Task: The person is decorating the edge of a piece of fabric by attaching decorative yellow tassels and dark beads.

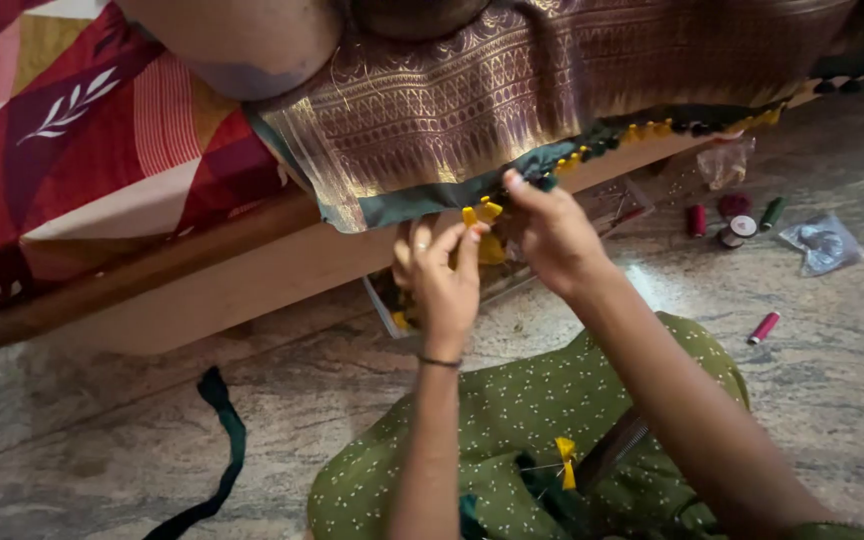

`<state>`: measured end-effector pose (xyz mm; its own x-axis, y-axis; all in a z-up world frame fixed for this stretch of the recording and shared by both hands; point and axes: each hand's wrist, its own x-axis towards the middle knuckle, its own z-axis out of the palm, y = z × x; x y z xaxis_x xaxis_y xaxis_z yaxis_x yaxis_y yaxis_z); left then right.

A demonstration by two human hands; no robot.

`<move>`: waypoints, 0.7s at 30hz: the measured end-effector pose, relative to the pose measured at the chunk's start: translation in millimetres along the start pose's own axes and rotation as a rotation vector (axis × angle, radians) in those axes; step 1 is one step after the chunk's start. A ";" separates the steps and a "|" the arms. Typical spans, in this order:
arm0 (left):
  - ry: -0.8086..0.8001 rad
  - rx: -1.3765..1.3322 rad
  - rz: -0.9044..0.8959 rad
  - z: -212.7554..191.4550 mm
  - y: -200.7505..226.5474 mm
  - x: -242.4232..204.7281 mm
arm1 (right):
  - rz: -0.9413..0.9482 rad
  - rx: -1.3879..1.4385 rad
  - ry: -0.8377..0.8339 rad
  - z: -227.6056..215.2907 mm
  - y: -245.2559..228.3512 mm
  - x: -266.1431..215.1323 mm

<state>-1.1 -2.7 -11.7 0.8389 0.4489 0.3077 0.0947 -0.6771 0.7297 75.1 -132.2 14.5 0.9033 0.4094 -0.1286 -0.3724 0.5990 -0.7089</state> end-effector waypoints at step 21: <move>-0.204 -1.236 -0.329 10.9 -16.8 29.9 | -0.128 -0.425 -0.117 -10.1 50.8 -18.6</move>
<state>28.3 15.8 -21.4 0.9472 0.3203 -0.0116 -0.1519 0.4805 0.8637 41.5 -116.3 -26.2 0.8970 0.4401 0.0406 -0.1166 0.3242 -0.9388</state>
